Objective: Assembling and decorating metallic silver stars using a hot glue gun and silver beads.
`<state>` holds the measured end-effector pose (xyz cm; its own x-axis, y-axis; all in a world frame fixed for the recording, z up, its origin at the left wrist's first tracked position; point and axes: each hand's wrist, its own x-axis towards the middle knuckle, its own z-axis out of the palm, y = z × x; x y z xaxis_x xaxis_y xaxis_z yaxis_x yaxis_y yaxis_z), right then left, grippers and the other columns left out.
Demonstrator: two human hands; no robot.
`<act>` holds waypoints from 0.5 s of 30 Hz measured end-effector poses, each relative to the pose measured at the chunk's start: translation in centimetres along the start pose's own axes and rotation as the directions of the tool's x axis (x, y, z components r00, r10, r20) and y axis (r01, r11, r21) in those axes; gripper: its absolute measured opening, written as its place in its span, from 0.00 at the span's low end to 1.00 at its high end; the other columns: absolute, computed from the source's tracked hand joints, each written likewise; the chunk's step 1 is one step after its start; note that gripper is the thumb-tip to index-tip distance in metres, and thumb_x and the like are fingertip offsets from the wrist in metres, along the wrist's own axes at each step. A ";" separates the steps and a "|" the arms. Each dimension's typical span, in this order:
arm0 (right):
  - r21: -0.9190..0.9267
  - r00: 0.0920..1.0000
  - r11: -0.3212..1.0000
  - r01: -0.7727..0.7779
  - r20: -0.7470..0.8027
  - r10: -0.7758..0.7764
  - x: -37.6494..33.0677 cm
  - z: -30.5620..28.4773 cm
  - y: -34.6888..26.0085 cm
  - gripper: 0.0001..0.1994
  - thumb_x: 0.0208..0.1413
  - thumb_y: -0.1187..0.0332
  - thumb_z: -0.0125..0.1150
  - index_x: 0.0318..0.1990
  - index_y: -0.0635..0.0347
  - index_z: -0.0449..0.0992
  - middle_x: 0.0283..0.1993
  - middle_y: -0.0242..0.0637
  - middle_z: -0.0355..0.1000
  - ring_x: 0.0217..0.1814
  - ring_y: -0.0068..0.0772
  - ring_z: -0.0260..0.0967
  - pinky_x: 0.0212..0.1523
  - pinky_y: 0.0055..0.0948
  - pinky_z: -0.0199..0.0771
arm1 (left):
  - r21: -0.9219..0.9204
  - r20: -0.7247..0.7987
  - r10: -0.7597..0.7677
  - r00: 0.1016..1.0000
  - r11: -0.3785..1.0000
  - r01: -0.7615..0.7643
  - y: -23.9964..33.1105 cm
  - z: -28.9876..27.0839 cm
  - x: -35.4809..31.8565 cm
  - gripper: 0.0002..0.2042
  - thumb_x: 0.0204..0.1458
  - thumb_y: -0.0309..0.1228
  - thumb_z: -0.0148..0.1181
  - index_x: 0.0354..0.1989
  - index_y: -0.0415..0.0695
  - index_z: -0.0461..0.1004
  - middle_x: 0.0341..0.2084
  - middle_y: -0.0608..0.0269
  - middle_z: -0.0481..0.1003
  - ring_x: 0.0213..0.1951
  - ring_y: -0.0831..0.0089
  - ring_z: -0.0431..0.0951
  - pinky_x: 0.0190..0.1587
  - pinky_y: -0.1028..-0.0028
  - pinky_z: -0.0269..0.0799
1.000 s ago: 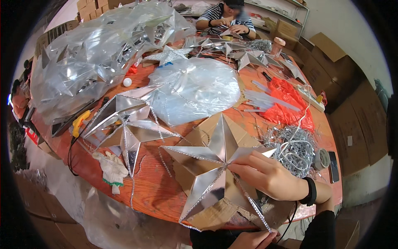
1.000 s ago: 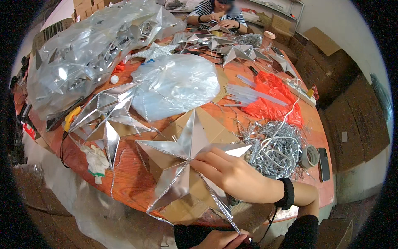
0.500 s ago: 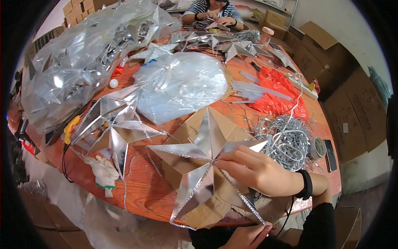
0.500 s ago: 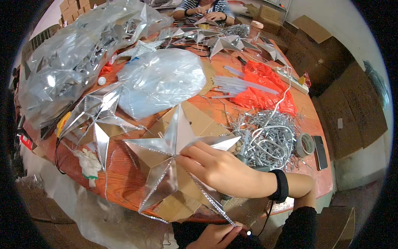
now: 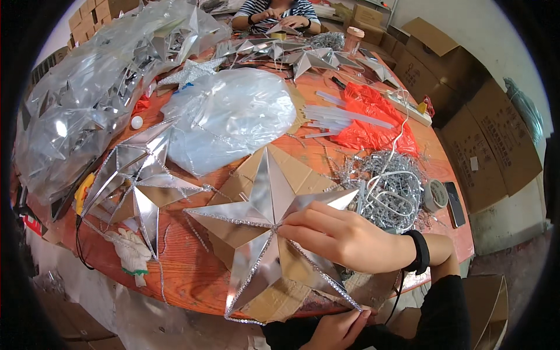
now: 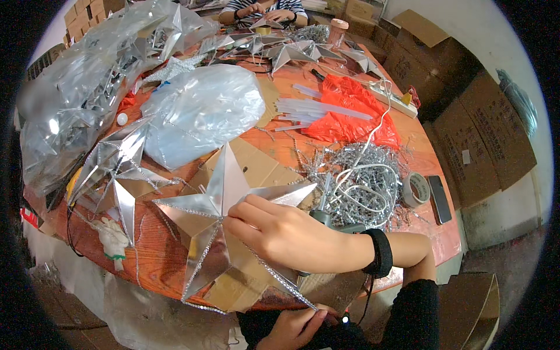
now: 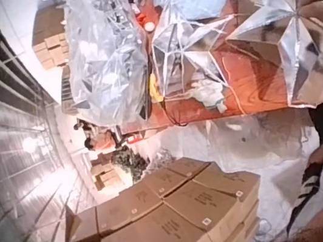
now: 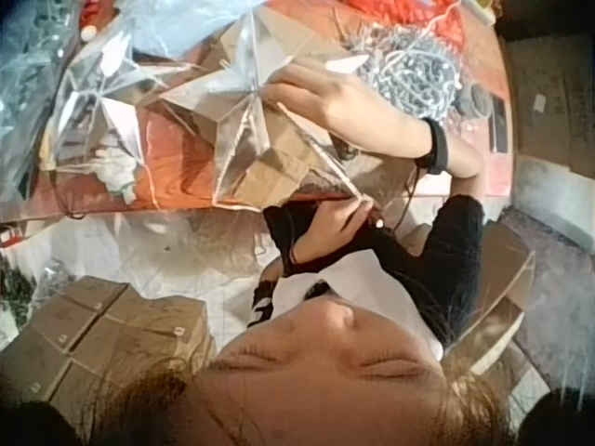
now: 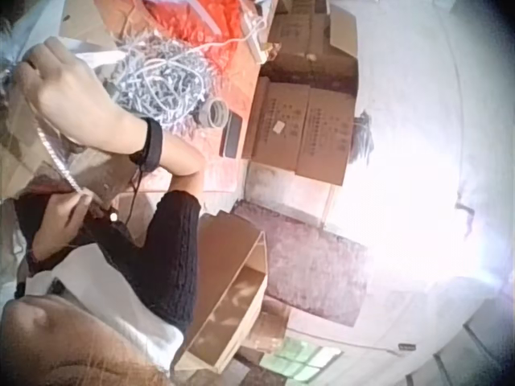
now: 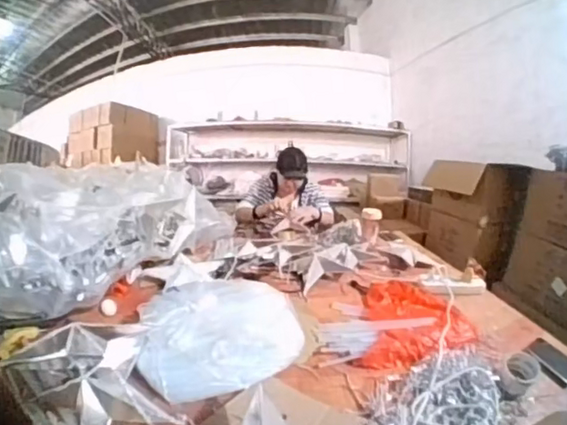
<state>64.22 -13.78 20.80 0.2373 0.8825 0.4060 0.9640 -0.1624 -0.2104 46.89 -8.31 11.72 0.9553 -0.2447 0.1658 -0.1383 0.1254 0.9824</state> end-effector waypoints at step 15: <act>-0.035 1.000 0.999 0.011 -0.007 -0.011 -0.2 0.3 0.1 0.17 0.42 0.74 0.54 0.42 0.71 0.68 0.39 0.41 0.65 0.43 0.37 0.66 0.35 0.25 0.75 | -0.028 -0.054 -0.108 0.993 0.994 0.107 -2.2 0.3 -0.6 0.12 0.62 0.30 0.45 0.35 0.34 0.73 0.22 0.51 0.75 0.25 0.60 0.77 0.28 0.70 0.70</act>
<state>64.22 -13.89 20.44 0.2273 0.8810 0.4149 0.9702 -0.1679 -0.1749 46.55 -8.72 9.45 0.9774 -0.2047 0.0536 -0.0281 0.1252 0.9917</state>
